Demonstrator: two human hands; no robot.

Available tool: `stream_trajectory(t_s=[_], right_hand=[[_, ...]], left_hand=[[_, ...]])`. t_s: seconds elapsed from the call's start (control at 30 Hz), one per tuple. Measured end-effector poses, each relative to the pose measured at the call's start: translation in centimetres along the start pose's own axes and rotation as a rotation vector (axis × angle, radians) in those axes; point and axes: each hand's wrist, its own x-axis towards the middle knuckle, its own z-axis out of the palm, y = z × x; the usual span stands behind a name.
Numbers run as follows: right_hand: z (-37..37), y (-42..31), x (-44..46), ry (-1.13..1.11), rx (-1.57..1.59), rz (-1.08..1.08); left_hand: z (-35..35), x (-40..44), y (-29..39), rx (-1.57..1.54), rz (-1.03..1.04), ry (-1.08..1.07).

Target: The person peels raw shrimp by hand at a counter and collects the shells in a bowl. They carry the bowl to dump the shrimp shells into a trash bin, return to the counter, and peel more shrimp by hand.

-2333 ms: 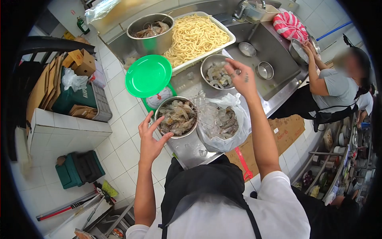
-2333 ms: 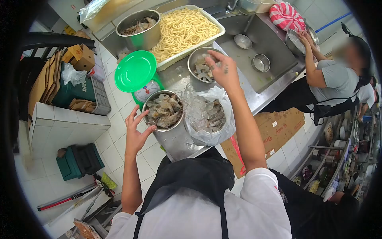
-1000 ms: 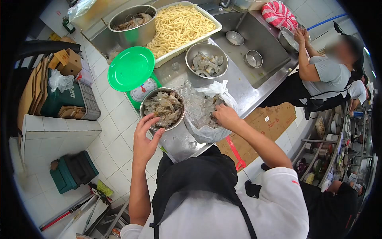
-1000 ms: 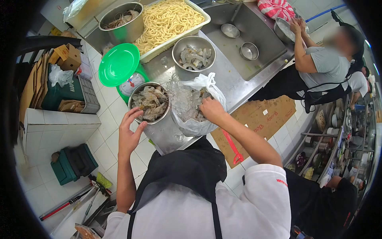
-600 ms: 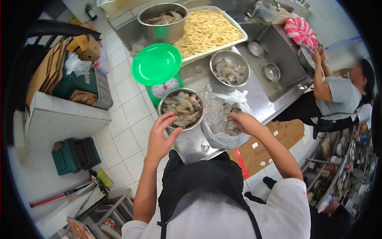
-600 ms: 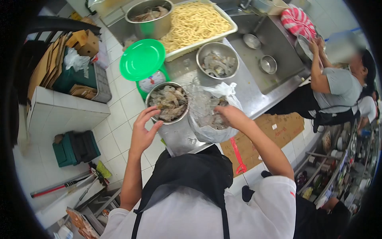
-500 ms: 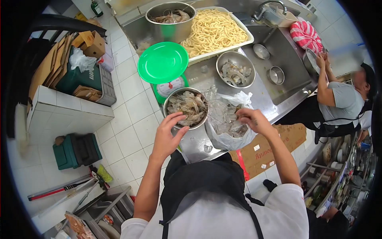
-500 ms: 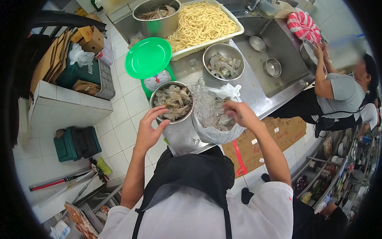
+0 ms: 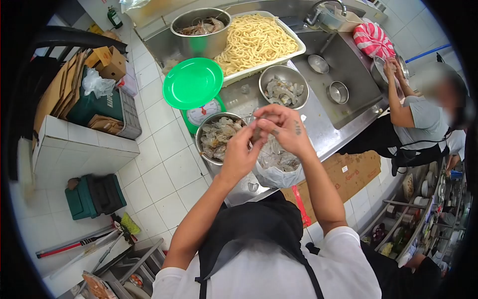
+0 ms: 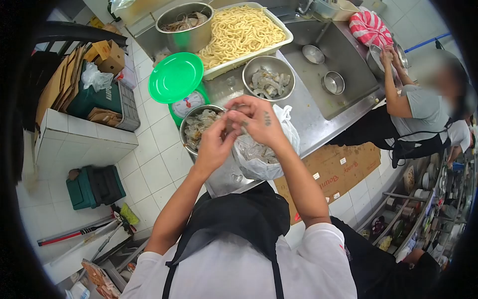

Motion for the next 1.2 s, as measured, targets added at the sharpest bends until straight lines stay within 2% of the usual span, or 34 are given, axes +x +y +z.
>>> stream_trajectory(t_s=[0.03,0.1,0.13,0.17,0.27,0.37,0.47,0.57,0.63,0.67,0.73,0.83,0.9,1.03,1.07,1.13,1.2], right_hand=[[1.1,0.3,0.6,-0.007,0.005,-0.002],[3.1,0.7,1.8,0.048,0.031,-0.194],[3.6,0.2,1.8,0.059,-0.192,-0.189],[3.8,0.7,1.9,0.046,-0.185,-0.192],[4.8,2.7,1.4,-0.025,-0.681,-0.44],[5.9,4.0,0.9,-0.063,-0.825,-0.557],[6.0,4.5,1.0,-0.086,-0.899,-0.563],[5.8,4.3,1.3,-0.115,-0.901,-0.524],[5.7,4.2,1.5,-0.142,-0.868,-0.482],[5.8,4.2,1.6,-0.133,-0.76,-0.489],[6.1,4.2,1.7,-0.123,-0.647,-0.495],[6.6,4.0,1.9,-0.137,-0.604,-0.451],[6.6,4.0,2.2,-0.123,-0.781,-0.493],[6.7,4.4,2.3,-0.12,-0.855,-0.48],[6.8,4.6,2.3,-0.101,-0.852,-0.541],[6.9,5.2,2.4,-0.082,-0.847,-0.602],[7.1,5.8,2.4,-0.027,-0.854,-0.588]], left_hand=[[-0.5,-0.1,-0.7,-0.011,-0.059,0.057],[-2.0,-0.4,-1.6,0.05,-0.086,0.089],[-2.7,-0.7,-1.8,-0.132,-0.2,0.143],[-3.5,-1.0,-2.0,-0.315,-0.311,0.201],[-6.2,-1.5,-1.8,-0.408,-0.38,0.288],[-7.1,-2.0,-2.0,-0.498,-0.463,0.32],[-7.3,-2.2,-1.9,-0.598,-0.513,0.303],[-7.3,-2.8,-1.5,-0.464,-0.499,0.304],[-7.2,-3.0,-1.0,0.317,0.001,0.437],[-7.6,-2.9,-1.2,0.319,0.003,0.435],[-8.7,-3.0,-2.1,0.533,0.265,0.222],[-8.8,-3.2,-2.9,0.551,0.179,0.193],[-8.6,-3.1,-2.9,0.562,0.159,0.205],[-7.4,-3.4,-3.1,0.526,0.047,0.268],[-7.1,-3.5,-3.0,0.526,0.048,0.267],[-6.6,-3.6,-2.6,0.277,-0.223,0.221],[-6.2,-3.6,-2.2,0.178,-0.247,0.239]])
